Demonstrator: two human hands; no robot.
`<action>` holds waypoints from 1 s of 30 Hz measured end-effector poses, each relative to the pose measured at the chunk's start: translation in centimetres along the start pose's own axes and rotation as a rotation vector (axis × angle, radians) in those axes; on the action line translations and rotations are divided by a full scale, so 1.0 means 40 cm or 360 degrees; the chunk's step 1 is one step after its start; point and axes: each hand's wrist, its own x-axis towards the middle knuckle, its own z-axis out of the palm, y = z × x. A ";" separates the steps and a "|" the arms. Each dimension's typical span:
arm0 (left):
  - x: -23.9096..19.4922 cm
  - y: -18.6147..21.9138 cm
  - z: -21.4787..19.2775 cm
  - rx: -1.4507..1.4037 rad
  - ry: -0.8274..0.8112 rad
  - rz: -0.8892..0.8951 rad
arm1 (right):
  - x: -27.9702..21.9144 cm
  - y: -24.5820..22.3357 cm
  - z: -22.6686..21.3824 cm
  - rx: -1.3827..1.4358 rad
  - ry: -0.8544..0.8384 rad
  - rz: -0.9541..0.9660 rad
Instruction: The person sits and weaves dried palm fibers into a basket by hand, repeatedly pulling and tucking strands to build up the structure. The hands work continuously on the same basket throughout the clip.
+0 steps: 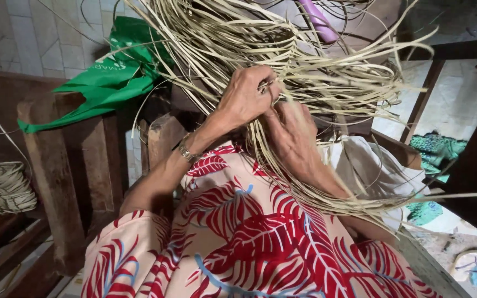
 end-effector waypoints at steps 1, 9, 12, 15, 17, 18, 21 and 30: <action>0.006 0.024 -0.014 -0.0022 -0.0022 -0.0054 | -0.019 0.040 0.055 0.0075 0.0134 -0.0135; 0.019 -0.044 0.004 -0.0133 0.0005 -0.0179 | 0.002 0.000 0.012 -0.0210 0.0288 -0.0131; 0.025 -0.047 -0.003 -0.0335 -0.0013 -0.0255 | 0.018 -0.017 -0.001 -0.0173 0.0260 -0.0192; 0.029 -0.081 -0.003 -0.0422 -0.0057 -0.0290 | 0.032 -0.016 -0.003 -0.0116 0.0279 -0.0209; 0.032 -0.079 -0.007 -0.0469 -0.0108 -0.0284 | 0.039 -0.011 -0.034 -0.0180 0.0072 -0.0236; 0.031 -0.075 -0.009 -0.0470 -0.0114 -0.0285 | 0.041 -0.017 -0.037 -0.0179 0.0071 -0.0230; 0.032 -0.037 -0.025 -0.0464 -0.0129 -0.0312 | 0.053 -0.037 -0.044 -0.0377 0.0050 -0.0346; 0.037 -0.019 -0.051 -0.0455 -0.0315 -0.0384 | 0.112 -0.085 -0.071 0.0266 -0.0144 -0.0453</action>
